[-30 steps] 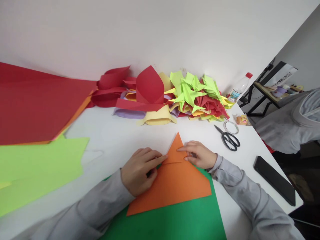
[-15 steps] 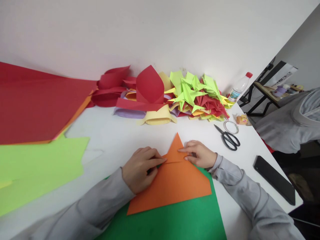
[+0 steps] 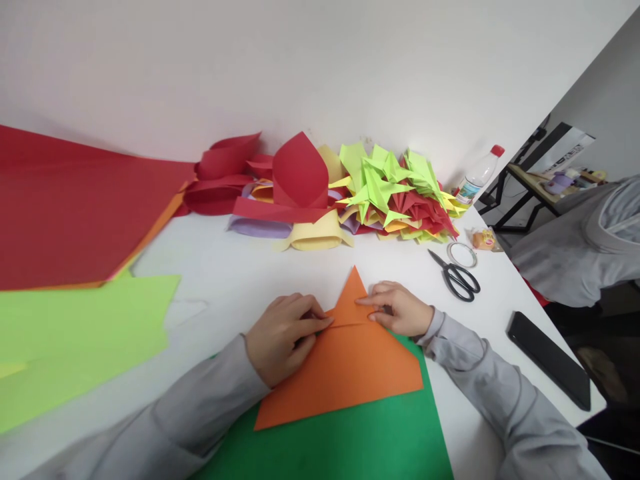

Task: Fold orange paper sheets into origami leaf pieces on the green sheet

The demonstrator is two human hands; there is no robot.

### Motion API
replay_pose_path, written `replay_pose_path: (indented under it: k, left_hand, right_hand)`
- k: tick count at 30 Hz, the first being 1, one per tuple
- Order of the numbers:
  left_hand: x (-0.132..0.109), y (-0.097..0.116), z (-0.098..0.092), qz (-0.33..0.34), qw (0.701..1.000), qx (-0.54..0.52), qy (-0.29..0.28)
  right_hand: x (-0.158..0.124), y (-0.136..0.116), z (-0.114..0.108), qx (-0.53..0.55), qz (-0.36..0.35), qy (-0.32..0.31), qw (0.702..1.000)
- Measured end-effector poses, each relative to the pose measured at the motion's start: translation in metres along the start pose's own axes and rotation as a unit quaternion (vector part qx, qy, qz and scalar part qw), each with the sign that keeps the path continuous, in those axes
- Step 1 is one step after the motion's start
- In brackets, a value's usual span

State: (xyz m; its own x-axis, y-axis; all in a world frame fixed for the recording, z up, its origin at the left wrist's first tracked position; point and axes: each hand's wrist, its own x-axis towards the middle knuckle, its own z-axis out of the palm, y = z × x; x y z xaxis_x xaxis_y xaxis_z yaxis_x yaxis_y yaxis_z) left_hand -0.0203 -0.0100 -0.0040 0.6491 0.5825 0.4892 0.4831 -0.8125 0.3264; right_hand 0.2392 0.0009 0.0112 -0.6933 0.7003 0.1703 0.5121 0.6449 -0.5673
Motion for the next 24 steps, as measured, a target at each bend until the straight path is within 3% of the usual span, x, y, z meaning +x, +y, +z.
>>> replay_pose_path:
  k: [8, 20, 24]
  left_hand:
    - [-0.003, 0.005, 0.003, 0.04, 0.998, 0.051, -0.027]
    - [-0.004, 0.011, 0.01, 0.068, 0.989, 0.13, 0.006]
    - [-0.007, 0.011, 0.012, 0.086, 0.989, 0.116, -0.01]
  right_hand:
    - [0.001, 0.001, 0.0, -0.001, 0.004, 0.002, 1.0]
    - [0.001, 0.004, 0.001, 0.048, 0.025, 0.006, 0.998]
    - [0.001, 0.007, 0.001, 0.078, 0.025, 0.007, 0.997]
